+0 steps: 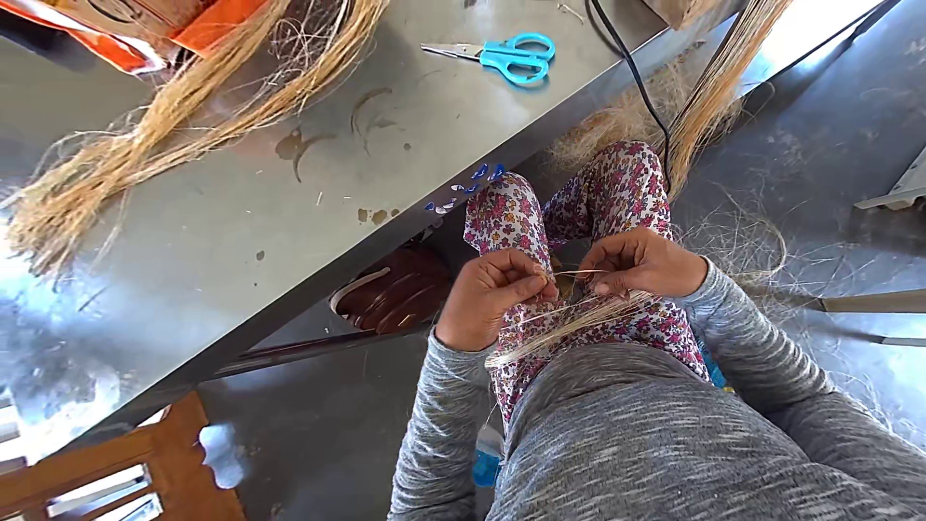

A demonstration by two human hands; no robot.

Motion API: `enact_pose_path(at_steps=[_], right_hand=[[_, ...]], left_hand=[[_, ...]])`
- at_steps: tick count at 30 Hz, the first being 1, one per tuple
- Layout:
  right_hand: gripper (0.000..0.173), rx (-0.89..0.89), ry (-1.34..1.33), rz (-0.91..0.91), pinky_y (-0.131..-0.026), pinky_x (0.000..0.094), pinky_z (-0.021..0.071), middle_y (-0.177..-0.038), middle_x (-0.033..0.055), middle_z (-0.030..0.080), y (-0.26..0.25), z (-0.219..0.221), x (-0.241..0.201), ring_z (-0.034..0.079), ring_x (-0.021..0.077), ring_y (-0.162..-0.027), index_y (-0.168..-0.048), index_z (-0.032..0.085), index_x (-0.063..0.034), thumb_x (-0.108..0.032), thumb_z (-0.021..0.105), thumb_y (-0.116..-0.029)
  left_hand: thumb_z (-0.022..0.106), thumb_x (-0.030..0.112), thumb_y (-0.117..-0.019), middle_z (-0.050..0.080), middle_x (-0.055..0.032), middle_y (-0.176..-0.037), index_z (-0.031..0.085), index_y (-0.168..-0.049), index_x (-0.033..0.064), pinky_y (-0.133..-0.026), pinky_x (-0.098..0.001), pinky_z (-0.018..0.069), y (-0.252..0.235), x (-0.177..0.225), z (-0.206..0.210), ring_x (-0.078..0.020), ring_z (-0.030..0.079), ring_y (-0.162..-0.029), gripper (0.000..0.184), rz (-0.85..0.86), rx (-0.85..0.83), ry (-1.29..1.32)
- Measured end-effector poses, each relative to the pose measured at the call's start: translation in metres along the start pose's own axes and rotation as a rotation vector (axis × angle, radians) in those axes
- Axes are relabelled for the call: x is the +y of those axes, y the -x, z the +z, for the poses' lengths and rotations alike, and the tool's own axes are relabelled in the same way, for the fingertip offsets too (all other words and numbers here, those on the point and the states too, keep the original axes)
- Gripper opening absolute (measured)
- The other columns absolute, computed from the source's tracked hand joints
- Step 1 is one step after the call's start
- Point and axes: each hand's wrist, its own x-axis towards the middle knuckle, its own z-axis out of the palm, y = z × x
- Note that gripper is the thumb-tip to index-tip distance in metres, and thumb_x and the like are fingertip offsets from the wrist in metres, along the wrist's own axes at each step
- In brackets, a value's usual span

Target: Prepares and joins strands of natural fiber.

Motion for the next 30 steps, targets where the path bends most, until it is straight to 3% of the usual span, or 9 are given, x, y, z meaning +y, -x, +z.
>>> enact_pose_path(at_steps=[6,9,12,15,21,30], right_hand=[[0.024,0.128,0.187,-0.322,-0.051,0.0103,0.0411,-0.065,-0.011,0.056,-0.009,-0.006,-0.029,0.048,-0.0072,-0.055,-0.113,0.068,0.004,-0.006,0.07,-0.0909],[0.028,0.246,0.317,-0.396,-0.052,0.011,0.0403,-0.068,-0.0071,0.058,-0.006,-0.009,-0.034,0.048,-0.0057,-0.057,-0.112,0.068,0.0058,-0.008,0.074,-0.0889],[0.013,0.339,0.455,-0.378,-0.06,0.0108,0.0498,-0.077,-0.0016,0.069,0.002,-0.009,-0.035,0.058,-0.0058,-0.063,-0.101,0.072,0.0028,-0.006,0.071,-0.091],[0.012,0.386,0.599,-0.358,-0.059,0.0114,0.0485,-0.074,-0.0003,0.069,0.01,-0.013,-0.031,0.057,-0.0059,-0.062,-0.09,0.075,-0.0004,-0.011,0.069,-0.0932],[0.015,0.488,0.702,-0.287,-0.063,0.0148,0.0541,-0.08,0.0023,0.072,0.042,-0.043,-0.037,0.062,-0.0032,-0.066,-0.093,0.076,0.0004,-0.011,0.066,-0.0941],[0.019,0.723,0.858,-0.204,-0.066,0.0131,0.0519,-0.083,0.0058,0.073,0.093,-0.086,-0.04,0.061,-0.0044,-0.067,-0.097,0.075,0.0025,-0.015,0.068,-0.0953]], left_hand=[[0.062,-0.007,-0.092,0.075,0.0031,-0.081,0.072,-0.092,0.013,-0.066,-0.0189,0.0602,-0.002,0.041,-0.003,-0.0036,0.071,-0.07,0.022,0.118,0.007,-0.132],[0.062,-0.007,-0.092,0.075,0.0031,-0.08,0.073,-0.092,0.0133,-0.063,-0.0179,0.0592,-0.002,0.038,-0.003,-0.0027,0.07,-0.067,0.024,0.157,0.064,-0.101],[0.063,-0.009,-0.0914,0.075,0.0029,-0.08,0.073,-0.092,0.0126,-0.061,-0.0175,0.0584,-0.002,0.028,0.0,-0.0025,0.069,-0.067,0.024,0.156,0.146,-0.085],[0.063,-0.009,-0.0918,0.076,0.0028,-0.081,0.074,-0.092,0.0121,-0.064,-0.0188,0.0598,-0.001,0.022,0.002,-0.0033,0.071,-0.069,0.024,0.164,0.175,-0.07],[0.061,-0.007,-0.0936,0.076,0.0034,-0.082,0.074,-0.093,0.0137,-0.067,-0.0199,0.0604,-0.003,0.019,-0.003,-0.004,0.071,-0.071,0.024,0.213,0.214,-0.03],[0.058,-0.008,-0.0954,0.075,0.0043,-0.082,0.074,-0.092,0.0148,-0.068,-0.0194,0.0598,-0.011,0.01,-0.002,-0.0035,0.07,-0.071,0.028,0.191,0.225,0.008]])
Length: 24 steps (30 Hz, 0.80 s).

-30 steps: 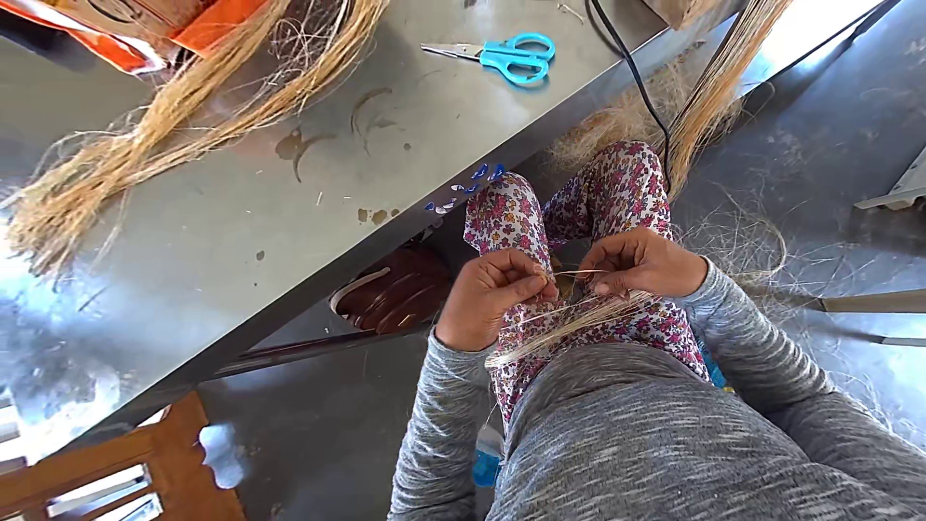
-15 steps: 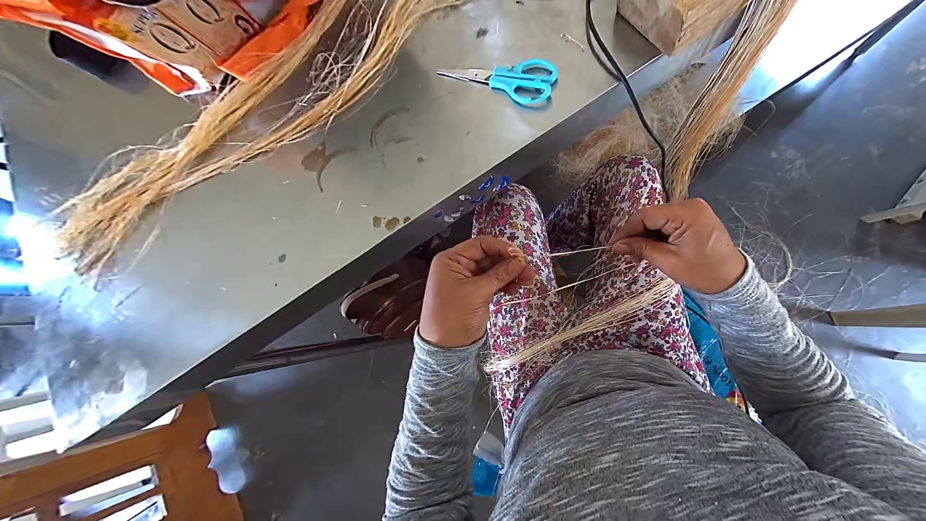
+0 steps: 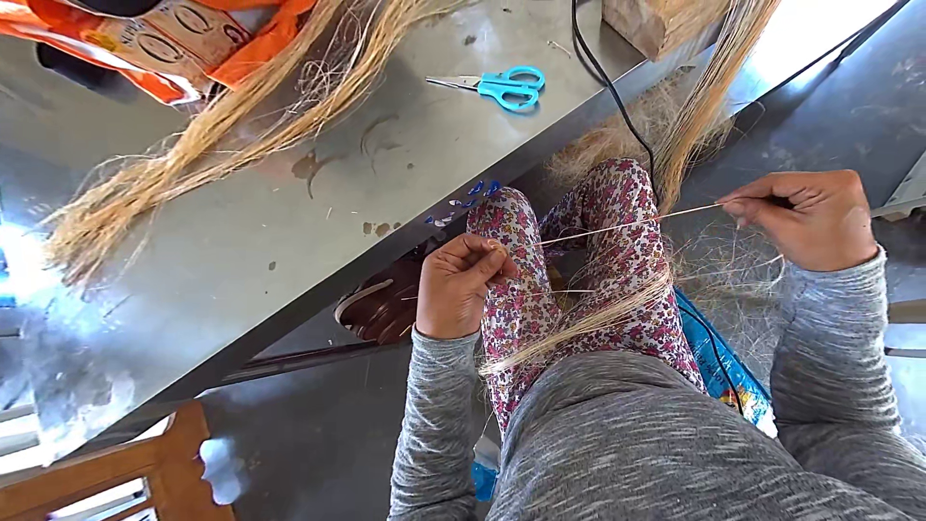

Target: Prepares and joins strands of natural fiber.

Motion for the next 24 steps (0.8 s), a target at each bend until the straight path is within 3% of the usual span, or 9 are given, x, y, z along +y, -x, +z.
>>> enact_pose_path(at_steps=[5,10,13,18,24], right_hand=[[0.018,-0.054,0.044,0.179,-0.07,0.0234,0.0548,-0.086,0.0113,0.075,0.006,-0.003,0.035,0.064,0.0044,-0.067,-0.104,0.076,0.0027,-0.01,0.067,-0.0969],[0.013,-0.091,0.109,0.356,-0.072,0.0351,0.0533,-0.081,0.013,0.072,0.009,-0.003,0.062,0.062,0.0123,-0.067,-0.1,0.077,0.0024,-0.007,0.068,-0.0972],[0.012,-0.127,0.125,0.426,-0.071,0.0363,0.0522,-0.08,0.0123,0.071,0.005,-0.007,0.063,0.061,0.0132,-0.066,-0.098,0.077,0.0017,-0.007,0.069,-0.0969],[0.013,-0.101,0.162,0.415,-0.071,0.0368,0.0516,-0.079,0.0133,0.07,-0.006,-0.011,0.069,0.06,0.0139,-0.066,-0.097,0.076,0.003,-0.008,0.069,-0.0972],[0.02,-0.03,0.25,0.464,-0.078,0.047,0.0509,-0.086,0.0202,0.071,-0.02,-0.019,0.083,0.062,0.0239,-0.073,-0.102,0.075,0.0055,-0.013,0.067,-0.0996]], left_hand=[[0.058,-0.008,-0.0951,0.075,0.003,-0.084,0.073,-0.093,0.0141,-0.069,-0.0209,0.0606,-0.001,-0.013,-0.009,-0.0051,0.071,-0.072,0.027,0.021,0.027,0.028],[0.061,0.001,-0.0973,0.075,0.0054,-0.089,0.074,-0.097,0.0175,-0.074,-0.0233,0.0601,0.003,-0.013,-0.044,-0.0058,0.07,-0.078,0.021,0.106,0.055,-0.046],[0.06,0.003,-0.0978,0.074,0.0083,-0.09,0.073,-0.098,0.0212,-0.077,-0.0243,0.0596,0.005,0.0,-0.072,-0.0051,0.069,-0.08,0.023,0.18,0.112,-0.079],[0.052,0.0,-0.0988,0.072,0.0076,-0.093,0.069,-0.099,0.021,-0.08,-0.025,0.0595,0.011,0.031,-0.121,-0.0063,0.07,-0.085,0.027,0.322,0.275,-0.083],[0.041,0.001,-0.1064,0.07,0.0036,-0.09,0.061,-0.1,0.015,-0.079,-0.0235,0.059,0.024,0.053,-0.167,-0.0085,0.069,-0.084,0.026,0.387,0.566,-0.052]])
